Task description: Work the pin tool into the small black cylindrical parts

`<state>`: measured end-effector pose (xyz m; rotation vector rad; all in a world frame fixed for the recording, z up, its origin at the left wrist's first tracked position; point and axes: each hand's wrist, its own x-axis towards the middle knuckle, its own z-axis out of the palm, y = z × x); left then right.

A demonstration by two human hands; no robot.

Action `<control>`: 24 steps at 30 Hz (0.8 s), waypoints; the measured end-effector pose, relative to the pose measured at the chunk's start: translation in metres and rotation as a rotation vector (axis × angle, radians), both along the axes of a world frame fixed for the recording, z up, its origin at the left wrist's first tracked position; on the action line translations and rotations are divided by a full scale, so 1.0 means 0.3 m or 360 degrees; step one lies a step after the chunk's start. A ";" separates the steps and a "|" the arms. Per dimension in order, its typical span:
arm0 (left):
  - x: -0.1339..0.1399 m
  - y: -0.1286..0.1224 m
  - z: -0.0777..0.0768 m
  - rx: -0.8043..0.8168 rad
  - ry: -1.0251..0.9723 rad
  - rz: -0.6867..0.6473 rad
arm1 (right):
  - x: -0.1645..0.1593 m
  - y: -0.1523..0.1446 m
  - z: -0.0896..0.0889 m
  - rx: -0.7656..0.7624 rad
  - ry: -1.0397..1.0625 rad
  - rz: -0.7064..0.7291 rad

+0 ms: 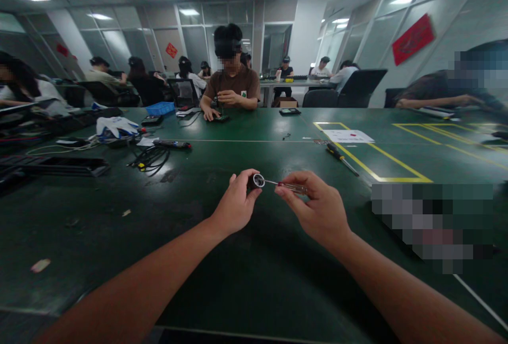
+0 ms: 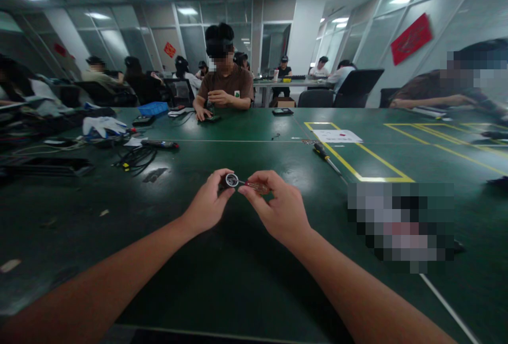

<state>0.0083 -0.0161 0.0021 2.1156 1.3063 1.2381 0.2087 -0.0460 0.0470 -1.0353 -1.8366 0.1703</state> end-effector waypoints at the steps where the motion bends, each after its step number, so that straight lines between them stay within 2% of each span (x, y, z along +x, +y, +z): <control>1: -0.002 -0.001 0.003 0.0005 0.0011 -0.0016 | -0.001 -0.002 0.001 -0.0002 0.0002 0.0023; 8: 0.001 -0.023 0.019 -0.0062 0.0166 -0.0078 | -0.006 0.001 0.004 0.0019 -0.0034 0.0102; 14: 0.015 -0.012 0.017 -0.0130 0.0162 0.0097 | -0.005 0.008 -0.002 -0.0029 -0.0069 0.0071; 19: 0.007 0.005 0.001 -0.0051 0.0175 0.0120 | -0.005 0.003 0.003 0.0006 0.0009 0.0044; 24: 0.002 0.010 -0.002 0.0008 0.0232 0.0085 | -0.003 0.004 0.001 -0.0014 -0.0059 0.0077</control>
